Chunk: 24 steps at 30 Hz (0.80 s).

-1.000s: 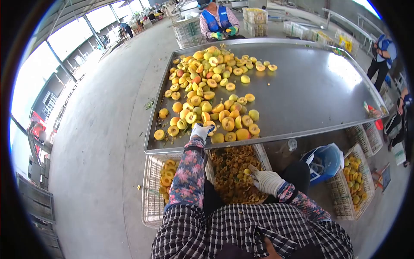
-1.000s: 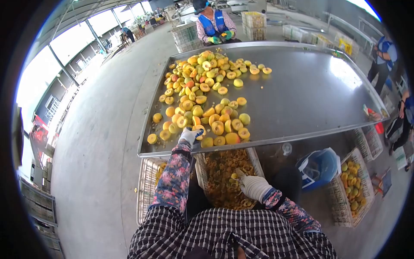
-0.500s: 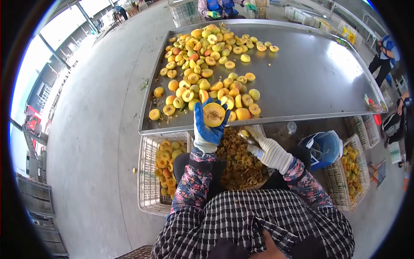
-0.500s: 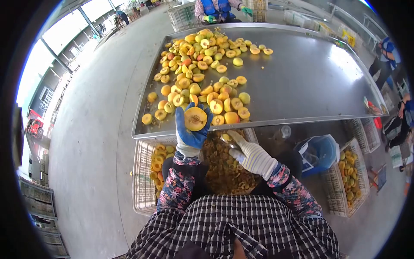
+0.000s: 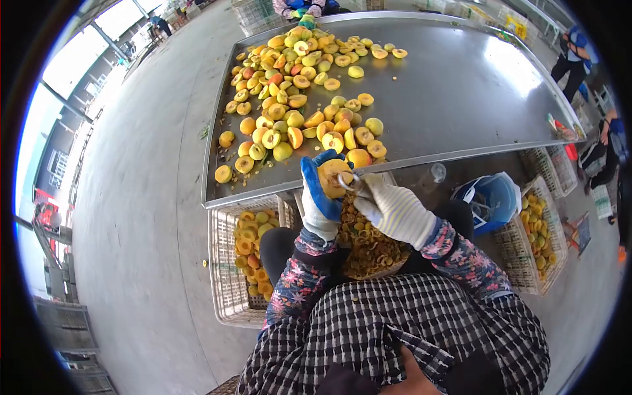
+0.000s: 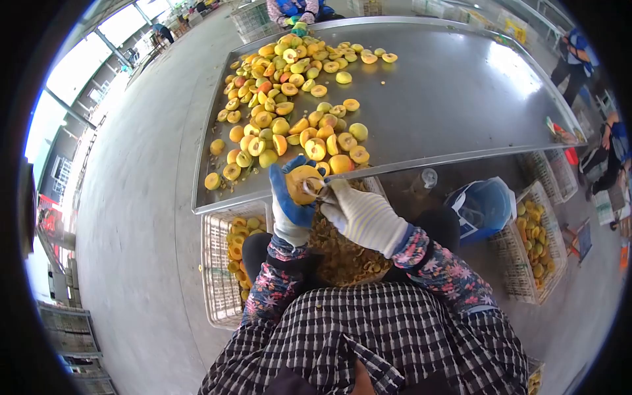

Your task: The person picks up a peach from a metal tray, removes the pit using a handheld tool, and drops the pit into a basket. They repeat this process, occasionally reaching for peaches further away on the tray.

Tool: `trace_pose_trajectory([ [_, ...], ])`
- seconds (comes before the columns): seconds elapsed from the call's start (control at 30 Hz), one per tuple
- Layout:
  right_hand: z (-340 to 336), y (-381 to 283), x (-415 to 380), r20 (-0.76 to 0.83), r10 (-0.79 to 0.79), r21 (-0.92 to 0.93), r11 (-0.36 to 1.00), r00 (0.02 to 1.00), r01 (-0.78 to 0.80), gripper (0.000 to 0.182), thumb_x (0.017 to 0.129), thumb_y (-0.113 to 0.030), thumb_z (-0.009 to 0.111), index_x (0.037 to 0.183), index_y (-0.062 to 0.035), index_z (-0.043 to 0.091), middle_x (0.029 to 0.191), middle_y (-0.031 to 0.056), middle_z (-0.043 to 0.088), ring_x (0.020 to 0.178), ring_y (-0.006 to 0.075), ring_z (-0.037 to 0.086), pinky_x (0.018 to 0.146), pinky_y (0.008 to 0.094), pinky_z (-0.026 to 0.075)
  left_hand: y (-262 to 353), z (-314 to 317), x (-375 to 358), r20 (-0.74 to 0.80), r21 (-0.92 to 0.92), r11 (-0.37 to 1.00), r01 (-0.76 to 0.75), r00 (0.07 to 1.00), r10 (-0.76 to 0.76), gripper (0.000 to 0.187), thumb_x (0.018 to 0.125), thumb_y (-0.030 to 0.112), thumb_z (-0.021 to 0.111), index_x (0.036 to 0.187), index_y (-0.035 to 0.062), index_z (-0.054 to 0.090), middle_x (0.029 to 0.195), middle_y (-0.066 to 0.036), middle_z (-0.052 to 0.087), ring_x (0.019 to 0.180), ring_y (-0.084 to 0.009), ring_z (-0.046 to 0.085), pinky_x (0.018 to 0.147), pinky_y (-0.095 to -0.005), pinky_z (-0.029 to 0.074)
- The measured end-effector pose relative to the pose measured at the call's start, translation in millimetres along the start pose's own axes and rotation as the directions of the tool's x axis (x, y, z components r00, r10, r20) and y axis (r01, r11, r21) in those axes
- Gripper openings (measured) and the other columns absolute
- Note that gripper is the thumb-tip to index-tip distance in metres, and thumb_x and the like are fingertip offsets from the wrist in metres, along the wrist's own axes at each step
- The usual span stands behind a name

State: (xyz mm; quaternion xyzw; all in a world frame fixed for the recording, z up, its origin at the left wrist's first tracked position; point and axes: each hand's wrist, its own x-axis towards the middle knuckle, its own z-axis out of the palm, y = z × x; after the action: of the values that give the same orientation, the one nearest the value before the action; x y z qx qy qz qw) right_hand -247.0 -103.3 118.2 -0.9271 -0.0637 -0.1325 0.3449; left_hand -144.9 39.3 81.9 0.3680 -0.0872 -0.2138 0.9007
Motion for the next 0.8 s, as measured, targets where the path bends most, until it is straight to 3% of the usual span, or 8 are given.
trace_pose_trajectory([
  [0.1, 13.7, 3.1, 6.4, -0.087, -0.115, -0.147, 0.984, 0.990, 0.102, 0.036, 0.092, -0.025, 0.063, 0.114, -0.0014, 0.048, 0.079, 0.0184, 0.067, 0.067, 0.0386, 0.066, 0.059, 0.0480, 0.053, -5.3, 9.9, -5.0, -0.021, 0.079, 0.996, -0.036, 0.999, 0.038, 0.062, 0.103, 0.052, 0.039, 0.134, -0.0018, 0.042, 0.119, -0.016, 0.059, 0.114, -0.0269, 0.059, 0.101, -0.0387, 0.048],
  [0.2, 19.2, 4.2, 5.7, -0.038, -0.051, -0.213, 0.976, 0.998, 0.041, 0.029, 0.090, -0.023, 0.063, 0.107, -0.0024, 0.050, 0.081, 0.0178, 0.066, 0.068, 0.0380, 0.065, 0.060, 0.0464, 0.053, -7.3, 6.3, -13.1, 0.199, 0.642, 0.655, -0.400, 0.911, 0.361, 0.052, 0.103, 0.032, 0.051, 0.138, -0.0035, 0.036, 0.122, -0.017, 0.058, 0.111, -0.0248, 0.060, 0.096, -0.0357, 0.049],
  [0.27, 23.7, 8.5, 2.6, 0.001, -0.042, -0.216, 0.976, 0.999, 0.041, 0.027, 0.090, -0.021, 0.061, 0.106, -0.0025, 0.050, 0.082, 0.0179, 0.066, 0.068, 0.0383, 0.065, 0.059, 0.0467, 0.052, -6.6, 5.9, -17.0, 0.233, 0.734, 0.543, -0.408, 0.902, 0.362, 0.053, 0.101, 0.027, 0.055, 0.139, -0.0028, 0.034, 0.122, -0.017, 0.058, 0.109, -0.0243, 0.061, 0.094, -0.0349, 0.050],
  [0.33, 25.5, 19.0, 0.1, 0.025, -0.094, -0.199, 0.975, 0.995, 0.097, 0.028, 0.093, -0.023, 0.055, 0.110, -0.0012, 0.049, 0.082, 0.0188, 0.066, 0.067, 0.0393, 0.064, 0.057, 0.0492, 0.051, -6.2, 6.1, -18.5, 0.154, 0.691, 0.658, -0.299, 0.950, 0.270, 0.055, 0.100, 0.026, 0.058, 0.139, -0.0019, 0.033, 0.120, -0.016, 0.060, 0.105, -0.0240, 0.063, 0.092, -0.0345, 0.051],
  [0.47, 23.4, 26.7, -7.9, 0.155, -0.038, -0.208, 0.976, 0.987, 0.070, 0.025, 0.093, -0.019, 0.054, 0.108, 0.0000, 0.049, 0.081, 0.0194, 0.065, 0.069, 0.0398, 0.064, 0.057, 0.0494, 0.050, -2.0, 1.9, -20.9, 0.113, 0.687, 0.705, -0.176, 0.984, 0.136, 0.050, 0.099, 0.032, 0.056, 0.132, -0.0025, 0.043, 0.110, -0.015, 0.066, 0.096, -0.0231, 0.066, 0.089, -0.0334, 0.052],
  [0.67, 45.5, 28.5, -25.4, 0.122, -0.001, -0.044, 0.999, 0.993, 0.006, 0.027, 0.093, -0.020, 0.057, 0.105, 0.0024, 0.050, 0.080, 0.0208, 0.065, 0.073, 0.0406, 0.065, 0.061, 0.0470, 0.051, -10.2, -16.7, -0.6, -0.093, 0.344, 0.909, 0.235, 0.972, -0.216, 0.069, 0.102, 0.060, 0.034, 0.110, -0.0028, 0.063, 0.099, -0.010, 0.067, 0.092, -0.0154, 0.062, 0.088, -0.0289, 0.050],
  [0.77, 52.0, 39.5, -23.0, 0.131, 0.035, 0.183, 0.981, 0.991, -0.059, 0.027, 0.093, -0.020, 0.059, 0.106, 0.0026, 0.050, 0.080, 0.0218, 0.064, 0.074, 0.0416, 0.065, 0.064, 0.0465, 0.051, -5.2, -13.1, 1.8, -0.001, 0.471, 0.873, 0.129, 0.989, -0.146, 0.065, 0.104, 0.054, 0.033, 0.111, -0.0031, 0.062, 0.107, -0.011, 0.066, 0.101, -0.0185, 0.061, 0.094, -0.0316, 0.047],
  [0.8, 30.0, 24.5, -15.1, 0.272, 0.169, 0.115, 0.972, 0.947, -0.206, 0.025, 0.094, -0.016, 0.058, 0.108, 0.0023, 0.050, 0.086, 0.0230, 0.064, 0.079, 0.0413, 0.064, 0.071, 0.0450, 0.051, -6.7, -9.5, -0.6, 0.037, 0.501, 0.864, -0.041, 0.999, 0.026, 0.064, 0.105, 0.053, 0.031, 0.111, -0.0034, 0.062, 0.109, -0.012, 0.065, 0.104, -0.0195, 0.060, 0.096, -0.0322, 0.046],
])
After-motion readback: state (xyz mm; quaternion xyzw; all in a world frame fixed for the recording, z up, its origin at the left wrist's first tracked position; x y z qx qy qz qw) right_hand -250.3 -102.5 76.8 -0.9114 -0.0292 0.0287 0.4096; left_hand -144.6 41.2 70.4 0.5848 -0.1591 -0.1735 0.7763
